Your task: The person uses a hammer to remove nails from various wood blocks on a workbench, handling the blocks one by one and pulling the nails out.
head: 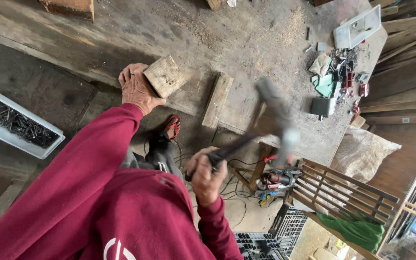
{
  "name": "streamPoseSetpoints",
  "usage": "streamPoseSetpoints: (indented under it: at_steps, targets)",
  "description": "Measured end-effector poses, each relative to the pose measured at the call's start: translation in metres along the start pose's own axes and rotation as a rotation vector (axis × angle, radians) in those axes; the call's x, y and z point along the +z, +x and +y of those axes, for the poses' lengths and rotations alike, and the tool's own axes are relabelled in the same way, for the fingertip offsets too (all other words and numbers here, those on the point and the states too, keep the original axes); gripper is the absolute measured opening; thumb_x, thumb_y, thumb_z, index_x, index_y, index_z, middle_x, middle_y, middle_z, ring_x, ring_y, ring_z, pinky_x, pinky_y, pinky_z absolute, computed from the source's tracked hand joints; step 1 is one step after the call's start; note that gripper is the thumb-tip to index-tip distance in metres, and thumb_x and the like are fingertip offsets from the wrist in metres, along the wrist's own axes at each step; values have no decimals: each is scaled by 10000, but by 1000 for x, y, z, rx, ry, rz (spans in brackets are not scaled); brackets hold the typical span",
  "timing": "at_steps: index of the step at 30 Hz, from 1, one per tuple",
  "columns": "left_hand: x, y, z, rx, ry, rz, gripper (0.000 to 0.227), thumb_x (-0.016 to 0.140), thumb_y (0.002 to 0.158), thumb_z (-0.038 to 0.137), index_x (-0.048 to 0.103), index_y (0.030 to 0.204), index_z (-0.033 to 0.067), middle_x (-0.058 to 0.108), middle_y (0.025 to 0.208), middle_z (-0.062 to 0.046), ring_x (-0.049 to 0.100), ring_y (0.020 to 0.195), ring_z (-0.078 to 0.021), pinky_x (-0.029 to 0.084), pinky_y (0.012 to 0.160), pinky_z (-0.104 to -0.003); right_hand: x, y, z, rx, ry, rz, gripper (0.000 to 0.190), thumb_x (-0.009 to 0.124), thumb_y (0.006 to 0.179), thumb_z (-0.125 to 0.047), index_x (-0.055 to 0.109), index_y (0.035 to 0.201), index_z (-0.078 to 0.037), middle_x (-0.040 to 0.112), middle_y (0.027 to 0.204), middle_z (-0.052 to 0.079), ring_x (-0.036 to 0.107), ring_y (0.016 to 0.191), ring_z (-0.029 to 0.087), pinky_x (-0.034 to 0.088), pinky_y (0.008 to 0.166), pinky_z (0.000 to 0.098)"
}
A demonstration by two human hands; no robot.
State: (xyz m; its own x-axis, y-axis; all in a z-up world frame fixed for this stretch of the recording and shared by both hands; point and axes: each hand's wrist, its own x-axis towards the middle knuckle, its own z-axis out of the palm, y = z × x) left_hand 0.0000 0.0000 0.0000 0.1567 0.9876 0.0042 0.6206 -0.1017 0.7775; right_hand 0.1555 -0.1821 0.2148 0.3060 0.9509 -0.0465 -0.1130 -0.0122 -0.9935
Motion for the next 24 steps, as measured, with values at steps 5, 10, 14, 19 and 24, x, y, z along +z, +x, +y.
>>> streamPoseSetpoints:
  at_steps: [5, 10, 14, 19, 24]
  targets:
    - [-7, 2, 7, 38, 74, 19, 1142, 986, 515, 434, 324, 1388, 114, 415, 1360, -144, 321, 1350, -374, 188, 1157, -550, 23, 21, -24, 698, -406, -38, 212, 630, 1017, -239, 562, 1015, -38, 544, 632, 15, 496, 469, 114, 433, 418, 281]
    - [-9, 10, 9, 8, 52, 8, 1116, 982, 538, 423, 325, 1384, 110, 412, 1359, -152, 325, 1343, -368, 191, 1159, -540, 6, 15, -57, 185, -91, 82, 260, 629, 991, -287, 552, 1080, -55, 569, 656, 41, 526, 489, 129, 470, 440, 303]
    - [-12, 6, 10, 51, 61, 37, 1111, 979, 536, 427, 334, 1385, 116, 413, 1357, -147, 329, 1339, -357, 197, 1156, -536, -2, 20, -26, 231, 444, 4, 298, 634, 1050, -312, 555, 1055, -25, 589, 754, 53, 550, 586, 140, 487, 554, 301]
    - [-16, 17, 12, -21, 48, -2, 1105, 971, 497, 441, 340, 1353, 140, 417, 1329, -128, 342, 1317, -333, 205, 1149, -525, 14, 29, -1, 589, -562, -122, 236, 632, 1029, -254, 575, 1004, -27, 538, 682, -17, 493, 559, 84, 435, 483, 265]
    - [-14, 10, 15, 23, 95, 28, 1107, 968, 530, 454, 328, 1383, 155, 424, 1369, -104, 341, 1352, -327, 200, 1157, -526, 0, 33, -74, 176, -203, -38, 334, 562, 1013, -385, 584, 1067, -56, 587, 644, 35, 535, 481, 127, 455, 410, 300]
